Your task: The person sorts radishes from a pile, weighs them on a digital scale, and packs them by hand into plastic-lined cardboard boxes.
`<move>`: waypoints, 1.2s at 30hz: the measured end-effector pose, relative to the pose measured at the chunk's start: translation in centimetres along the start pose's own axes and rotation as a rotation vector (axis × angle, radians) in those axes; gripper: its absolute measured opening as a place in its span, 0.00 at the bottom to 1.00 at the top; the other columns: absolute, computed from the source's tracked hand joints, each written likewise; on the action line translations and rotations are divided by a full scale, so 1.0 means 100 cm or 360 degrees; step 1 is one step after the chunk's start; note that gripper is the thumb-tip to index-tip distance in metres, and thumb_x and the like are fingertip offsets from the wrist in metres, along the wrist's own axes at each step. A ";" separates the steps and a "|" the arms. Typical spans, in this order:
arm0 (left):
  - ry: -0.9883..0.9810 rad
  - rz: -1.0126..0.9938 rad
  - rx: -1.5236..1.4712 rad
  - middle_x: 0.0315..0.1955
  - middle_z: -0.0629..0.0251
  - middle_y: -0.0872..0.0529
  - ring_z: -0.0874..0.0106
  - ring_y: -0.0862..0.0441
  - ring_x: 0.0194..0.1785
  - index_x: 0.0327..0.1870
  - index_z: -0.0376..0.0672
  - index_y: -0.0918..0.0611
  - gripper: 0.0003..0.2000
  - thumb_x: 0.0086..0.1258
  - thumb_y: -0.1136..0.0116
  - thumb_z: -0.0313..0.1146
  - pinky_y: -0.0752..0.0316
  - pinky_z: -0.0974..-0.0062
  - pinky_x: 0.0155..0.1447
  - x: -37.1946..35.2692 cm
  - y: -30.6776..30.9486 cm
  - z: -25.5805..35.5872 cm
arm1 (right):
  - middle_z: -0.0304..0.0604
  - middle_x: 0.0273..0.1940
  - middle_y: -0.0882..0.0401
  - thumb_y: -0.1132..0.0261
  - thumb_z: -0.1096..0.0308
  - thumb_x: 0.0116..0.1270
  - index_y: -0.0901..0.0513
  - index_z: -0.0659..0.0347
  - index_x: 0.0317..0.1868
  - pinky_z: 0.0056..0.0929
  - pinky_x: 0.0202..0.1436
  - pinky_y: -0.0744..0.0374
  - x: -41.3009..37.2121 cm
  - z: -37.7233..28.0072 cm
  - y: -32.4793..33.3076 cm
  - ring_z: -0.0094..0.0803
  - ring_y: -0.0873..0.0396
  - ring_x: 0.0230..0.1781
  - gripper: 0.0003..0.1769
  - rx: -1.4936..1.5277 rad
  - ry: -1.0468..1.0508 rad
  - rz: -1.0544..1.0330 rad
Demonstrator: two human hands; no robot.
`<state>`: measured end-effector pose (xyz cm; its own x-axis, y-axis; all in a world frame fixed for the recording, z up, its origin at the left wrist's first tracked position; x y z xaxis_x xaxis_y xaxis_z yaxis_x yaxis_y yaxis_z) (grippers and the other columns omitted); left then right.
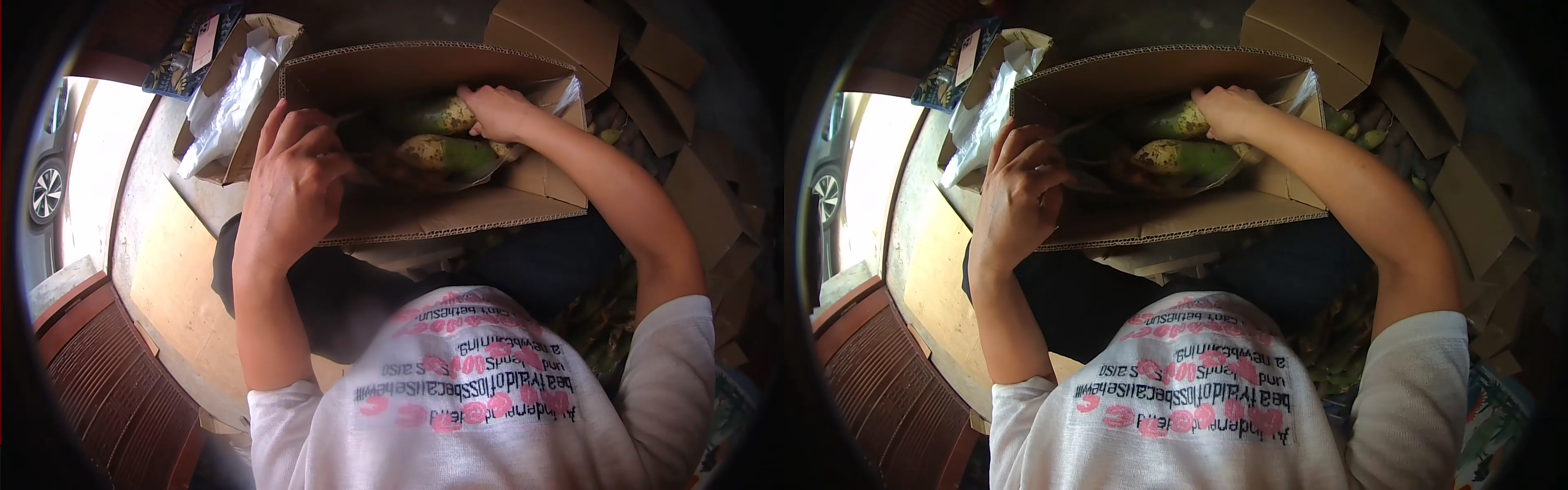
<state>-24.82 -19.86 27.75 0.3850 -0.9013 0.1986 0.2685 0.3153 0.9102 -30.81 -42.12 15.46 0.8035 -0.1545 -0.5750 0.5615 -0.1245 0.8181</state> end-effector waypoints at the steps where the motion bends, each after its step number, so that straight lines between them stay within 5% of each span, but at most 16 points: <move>1: -0.0014 0.0011 0.0009 0.33 0.66 0.19 0.64 0.25 0.55 0.25 0.42 0.15 0.08 0.45 0.40 0.19 0.41 0.57 0.73 0.000 -0.001 0.000 | 0.53 0.43 0.19 0.30 0.68 0.56 0.29 0.63 0.53 0.43 0.47 0.19 -0.005 -0.004 0.009 0.49 0.19 0.48 0.26 -0.0094 0.0079 0.0096; 4: -0.0024 -0.0006 0.0050 0.33 0.65 0.19 0.63 0.25 0.55 0.25 0.42 0.16 0.08 0.45 0.42 0.19 0.40 0.57 0.73 -0.003 -0.003 -0.001 | 0.49 0.32 0.18 0.31 0.71 0.55 0.27 0.62 0.48 0.43 0.36 0.19 -0.026 -0.013 0.042 0.47 0.16 0.35 0.20 -0.0393 0.0309 0.0479; 8: -0.0023 -0.0072 0.0097 0.32 0.64 0.19 0.62 0.25 0.55 0.24 0.42 0.16 0.08 0.44 0.42 0.19 0.40 0.57 0.73 -0.005 -0.004 -0.001 | 0.50 0.36 0.18 0.31 0.71 0.55 0.28 0.64 0.47 0.43 0.37 0.20 -0.118 0.017 0.108 0.46 0.18 0.40 0.20 -0.0182 0.0398 0.0854; 9: 0.0000 -0.0104 0.0128 0.34 0.64 0.18 0.62 0.25 0.56 0.26 0.42 0.15 0.09 0.45 0.43 0.19 0.40 0.57 0.73 -0.005 -0.004 0.000 | 0.50 0.39 0.18 0.30 0.71 0.56 0.28 0.65 0.53 0.41 0.40 0.20 -0.146 0.031 0.119 0.43 0.17 0.40 0.25 -0.0087 0.0503 0.0981; 10: -0.0024 -0.0022 0.0176 0.35 0.64 0.18 0.62 0.25 0.57 0.27 0.42 0.15 0.09 0.45 0.43 0.19 0.39 0.57 0.72 -0.003 0.000 0.008 | 0.56 0.49 0.22 0.32 0.74 0.54 0.32 0.63 0.62 0.39 0.51 0.25 -0.174 0.048 0.127 0.51 0.22 0.49 0.33 0.0197 0.0475 0.0881; 11: -0.0048 0.0063 0.0223 0.36 0.64 0.17 0.62 0.25 0.58 0.28 0.42 0.15 0.09 0.46 0.43 0.19 0.39 0.56 0.72 0.000 0.007 0.016 | 0.54 0.51 0.22 0.34 0.76 0.54 0.33 0.64 0.64 0.34 0.55 0.26 -0.199 0.071 0.127 0.44 0.21 0.50 0.34 0.0533 0.0310 0.0764; 13: -0.0078 0.0119 0.0266 0.42 0.62 0.16 0.61 0.25 0.59 0.33 0.41 0.14 0.10 0.51 0.42 0.20 0.35 0.57 0.68 0.011 0.015 0.030 | 0.45 0.51 0.21 0.32 0.72 0.61 0.33 0.65 0.67 0.29 0.53 0.23 -0.261 0.116 0.113 0.29 0.21 0.49 0.34 0.0707 0.0054 0.1149; 16: -0.0122 -0.0054 -0.0007 0.46 0.60 0.16 0.59 0.22 0.57 0.38 0.41 0.14 0.09 0.56 0.41 0.22 0.29 0.60 0.63 0.041 -0.005 0.046 | 0.47 0.55 0.23 0.33 0.70 0.64 0.34 0.68 0.67 0.27 0.56 0.24 -0.346 0.170 0.064 0.29 0.23 0.53 0.32 0.0924 -0.0446 0.1519; 17: -0.0084 -0.0356 0.0054 0.52 0.58 0.18 0.59 0.26 0.62 0.52 0.43 0.18 0.17 0.61 0.38 0.26 0.31 0.62 0.65 0.052 -0.025 0.050 | 0.47 0.56 0.24 0.33 0.69 0.64 0.34 0.69 0.67 0.27 0.57 0.25 -0.362 0.179 0.043 0.30 0.24 0.54 0.33 0.1103 -0.0602 0.1541; 24: -0.0266 -0.1173 0.0301 0.55 0.50 0.21 0.55 0.24 0.59 0.60 0.42 0.25 0.28 0.56 0.32 0.32 0.29 0.62 0.64 0.104 -0.161 0.066 | 0.47 0.56 0.23 0.29 0.62 0.61 0.31 0.69 0.64 0.25 0.63 0.32 -0.432 0.211 -0.162 0.34 0.26 0.57 0.35 0.1619 -0.1502 0.1464; 26: -0.0344 -0.1217 0.0311 0.52 0.50 0.19 0.55 0.21 0.56 0.57 0.42 0.24 0.26 0.54 0.33 0.32 0.25 0.61 0.60 0.105 -0.183 0.062 | 0.46 0.52 0.21 0.28 0.59 0.61 0.28 0.67 0.61 0.26 0.57 0.29 -0.427 0.206 -0.230 0.30 0.25 0.53 0.32 0.1986 -0.1480 0.1271; 28: -0.0292 -0.1328 0.0396 0.51 0.51 0.19 0.55 0.22 0.56 0.55 0.40 0.23 0.26 0.52 0.31 0.32 0.25 0.61 0.60 0.104 -0.195 0.065 | 0.43 0.47 0.20 0.28 0.56 0.60 0.25 0.64 0.58 0.27 0.48 0.26 -0.427 0.195 -0.294 0.27 0.24 0.44 0.31 0.2319 -0.1816 0.1042; 30: -0.0308 -0.1347 0.0433 0.51 0.51 0.19 0.55 0.22 0.57 0.53 0.38 0.23 0.26 0.51 0.29 0.32 0.25 0.61 0.60 0.104 -0.198 0.073 | 0.28 0.26 0.28 0.28 0.55 0.59 0.22 0.58 0.51 0.17 0.19 0.43 -0.429 0.191 -0.360 0.14 0.39 0.18 0.24 0.2620 -0.2099 0.0865; 31: -0.0353 -0.1311 0.0427 0.50 0.50 0.19 0.55 0.22 0.57 0.52 0.37 0.23 0.26 0.50 0.28 0.33 0.25 0.61 0.60 0.103 -0.196 0.079 | 0.26 0.24 0.30 0.28 0.55 0.60 0.22 0.56 0.48 0.16 0.16 0.50 -0.432 0.196 -0.396 0.13 0.43 0.15 0.22 0.2663 -0.2211 0.0805; 34: -0.0341 -0.1348 0.0479 0.49 0.49 0.18 0.55 0.22 0.57 0.49 0.36 0.23 0.27 0.48 0.26 0.35 0.25 0.61 0.60 0.107 -0.206 0.079 | 0.42 0.42 0.19 0.26 0.51 0.58 0.25 0.66 0.56 0.33 0.41 0.25 -0.449 0.207 -0.426 0.31 0.23 0.35 0.33 0.2459 -0.2317 0.0709; 36: -0.0301 -0.1392 0.0540 0.49 0.49 0.18 0.55 0.21 0.57 0.49 0.36 0.22 0.27 0.47 0.25 0.36 0.25 0.62 0.60 0.107 -0.218 0.072 | 0.49 0.50 0.20 0.27 0.54 0.59 0.27 0.69 0.57 0.35 0.49 0.24 -0.454 0.236 -0.461 0.36 0.21 0.47 0.34 0.2326 -0.2284 0.0744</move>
<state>-32.94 -38.48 12.65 0.0124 -0.8191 -0.5735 0.1116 -0.5688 0.8149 -97.85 -52.52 3.50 -0.2773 -0.7753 -0.5675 -0.6922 -0.2483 0.6776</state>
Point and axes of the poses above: each hand's wrist, its own x-axis towards the middle knuckle, its own y-axis out of the back of the hand, z = x × y, the point moved 7 cm from there along x, towards the middle knuckle
